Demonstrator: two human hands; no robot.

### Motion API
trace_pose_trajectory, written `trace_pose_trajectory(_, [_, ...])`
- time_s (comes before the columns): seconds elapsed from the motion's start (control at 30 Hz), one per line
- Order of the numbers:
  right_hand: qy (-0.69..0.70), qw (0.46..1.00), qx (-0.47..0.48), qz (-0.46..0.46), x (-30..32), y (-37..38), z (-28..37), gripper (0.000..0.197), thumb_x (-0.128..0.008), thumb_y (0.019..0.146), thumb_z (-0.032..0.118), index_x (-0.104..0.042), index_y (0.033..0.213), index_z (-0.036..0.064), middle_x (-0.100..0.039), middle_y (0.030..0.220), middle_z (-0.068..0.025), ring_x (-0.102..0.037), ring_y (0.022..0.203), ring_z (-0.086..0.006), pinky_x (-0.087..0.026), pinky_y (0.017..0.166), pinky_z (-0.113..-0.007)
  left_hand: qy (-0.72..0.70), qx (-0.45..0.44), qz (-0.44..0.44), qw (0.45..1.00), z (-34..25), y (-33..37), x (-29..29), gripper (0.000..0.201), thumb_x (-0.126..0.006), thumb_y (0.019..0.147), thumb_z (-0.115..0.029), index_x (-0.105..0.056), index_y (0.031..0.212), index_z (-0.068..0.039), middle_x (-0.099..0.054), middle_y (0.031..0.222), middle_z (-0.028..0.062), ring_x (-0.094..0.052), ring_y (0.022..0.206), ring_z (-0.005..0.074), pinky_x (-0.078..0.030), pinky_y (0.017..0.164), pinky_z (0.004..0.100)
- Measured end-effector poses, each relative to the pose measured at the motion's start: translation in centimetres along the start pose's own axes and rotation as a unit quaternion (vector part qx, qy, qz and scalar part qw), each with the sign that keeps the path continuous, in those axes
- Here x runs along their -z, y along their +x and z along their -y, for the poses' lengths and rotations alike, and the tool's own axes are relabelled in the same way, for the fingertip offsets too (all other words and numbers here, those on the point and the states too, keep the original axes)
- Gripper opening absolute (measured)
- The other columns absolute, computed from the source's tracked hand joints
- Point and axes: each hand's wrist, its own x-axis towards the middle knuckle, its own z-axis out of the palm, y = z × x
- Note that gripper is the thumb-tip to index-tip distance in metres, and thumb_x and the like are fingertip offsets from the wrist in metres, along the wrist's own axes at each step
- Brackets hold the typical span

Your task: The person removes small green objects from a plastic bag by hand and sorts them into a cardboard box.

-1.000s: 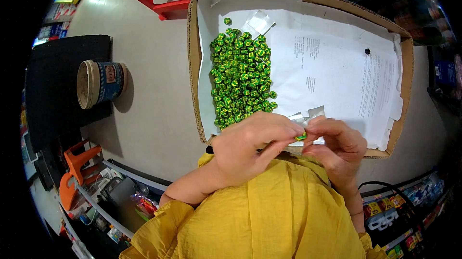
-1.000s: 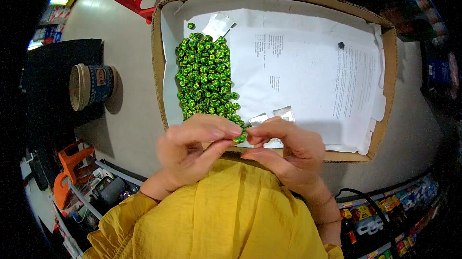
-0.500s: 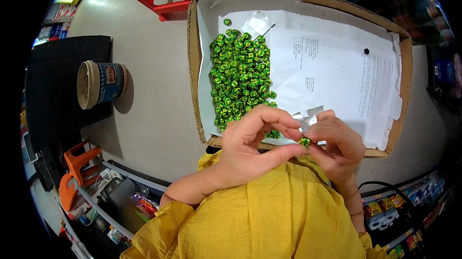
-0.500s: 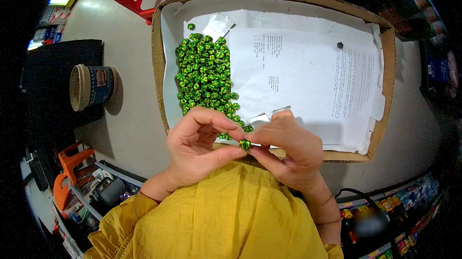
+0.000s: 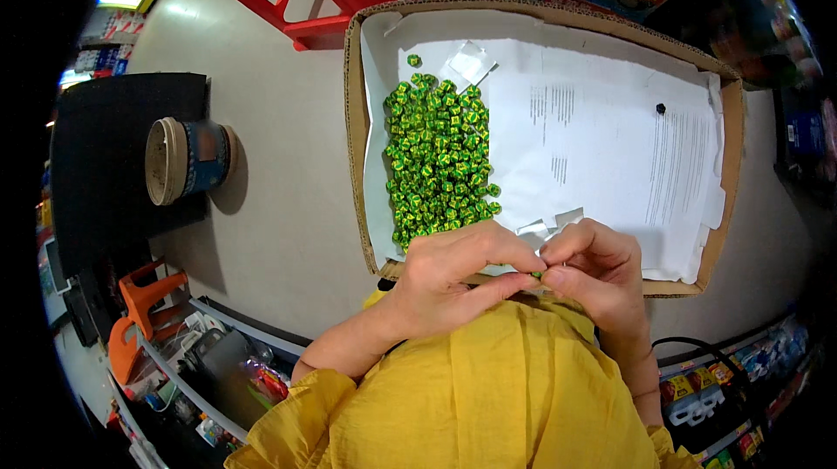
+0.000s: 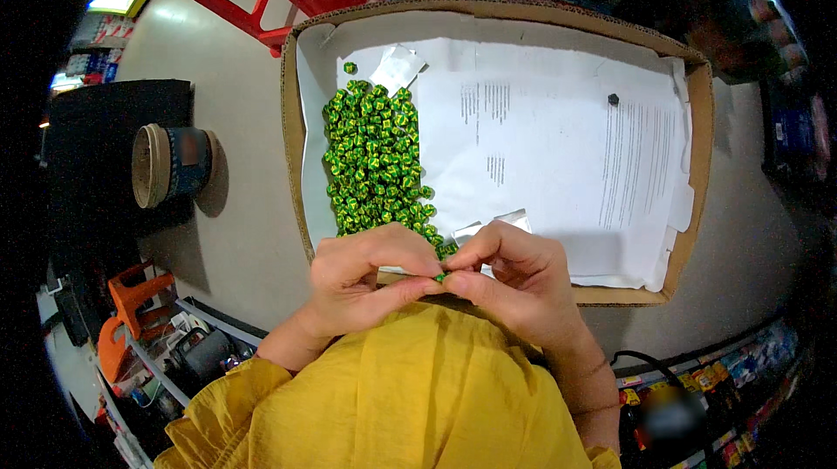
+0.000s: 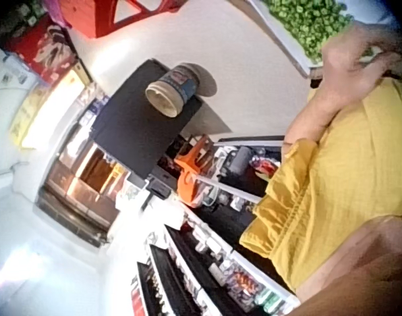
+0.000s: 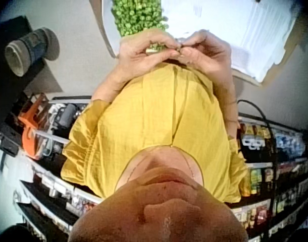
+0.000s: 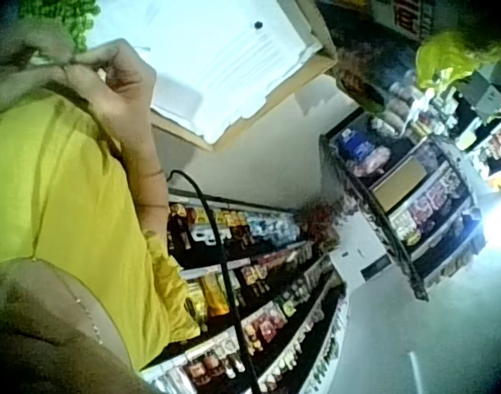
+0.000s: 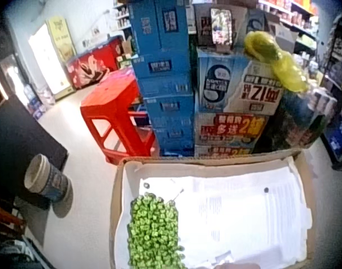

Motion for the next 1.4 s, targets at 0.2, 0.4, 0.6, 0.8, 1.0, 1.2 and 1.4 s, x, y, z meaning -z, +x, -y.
trace_pose_trajectory(0.2, [-0.529,0.830,0.157,-0.082,4.5,3.0,2.2,0.016,-0.054,0.084,0.009,-0.063,0.095,0.0010,-0.065,0.079,-0.0096,-0.056,0.058,-0.0097,-0.047,0.050,-0.022,0.192,0.004,-0.116,0.975,0.8,1.6,2.4,0.015,-0.063,0.071,0.007,-0.063,0.084,0.000,-0.062,0.080,0.0107,-0.058,0.072,0.0198,-0.046,0.063,0.0269])
trace_pose_trajectory(0.4, [-0.602,0.723,0.072,-0.330,10.2,5.7,5.9,0.015,-0.054,0.083,0.008,-0.059,0.093,-0.0028,-0.062,0.075,-0.0139,-0.059,0.063,-0.0217,-0.045,0.059,-0.031,0.470,-0.035,-0.162,0.867,2.9,3.4,3.6,0.014,-0.058,0.075,0.006,-0.061,0.087,0.001,-0.058,0.088,0.0122,-0.056,0.077,0.0234,-0.044,0.066,0.0287])
trace_pose_trajectory(0.6, [-0.669,0.673,0.174,-0.263,12.0,7.7,4.4,0.016,-0.058,0.081,0.011,-0.059,0.090,-0.0028,-0.062,0.076,-0.0149,-0.059,0.066,-0.0244,-0.045,0.062,-0.030,0.369,-0.019,0.030,0.929,3.1,2.8,-1.3,0.013,-0.064,0.069,0.002,-0.058,0.077,-0.005,-0.056,0.078,0.0068,-0.054,0.071,0.0238,-0.044,0.060,0.0312])
trace_pose_trajectory(0.8, [-0.509,0.803,0.105,-0.291,7.8,5.3,4.9,0.015,-0.061,0.080,0.013,-0.062,0.087,-0.0001,-0.062,0.071,-0.0069,-0.055,0.062,-0.0102,-0.043,0.054,-0.023,0.485,-0.007,0.086,0.870,3.9,2.7,-3.3,0.016,-0.067,0.066,-0.005,-0.054,0.076,-0.006,-0.049,0.071,0.0068,-0.050,0.069,0.0246,-0.039,0.064,0.0347])
trace_pose_trajectory(1.0, [-0.409,0.888,0.136,-0.159,6.2,1.4,1.3,0.011,-0.065,0.077,0.005,-0.063,0.087,0.0002,-0.062,0.071,-0.0053,-0.055,0.059,-0.0059,-0.045,0.048,-0.017,0.487,0.003,0.102,0.867,4.8,2.2,-2.5,0.018,-0.067,0.066,-0.007,-0.053,0.077,-0.005,-0.049,0.073,0.0070,-0.049,0.071,0.0242,-0.038,0.067,0.0347])
trace_pose_trajectory(1.2, [-0.352,0.923,0.102,-0.119,4.7,-0.7,-0.3,0.014,-0.068,0.074,0.003,-0.060,0.085,-0.0006,-0.060,0.071,-0.0031,-0.051,0.061,-0.0073,-0.043,0.057,-0.020,0.382,0.012,0.027,0.924,4.7,1.8,-2.7,0.022,-0.069,0.064,-0.006,-0.051,0.077,-0.005,-0.051,0.075,0.0076,-0.050,0.075,0.0252,-0.038,0.068,0.0341])
trace_pose_trajectory(1.4, [-0.376,0.915,0.102,-0.104,4.2,-0.9,-0.7,0.013,-0.067,0.074,0.002,-0.060,0.084,0.0000,-0.061,0.071,-0.0043,-0.054,0.061,-0.0083,-0.044,0.057,-0.020,0.492,-0.026,0.072,0.867,4.1,2.3,-2.6,0.023,-0.069,0.065,-0.002,-0.054,0.082,-0.003,-0.057,0.073,0.0088,-0.056,0.067,0.0227,-0.044,0.060,0.0317])
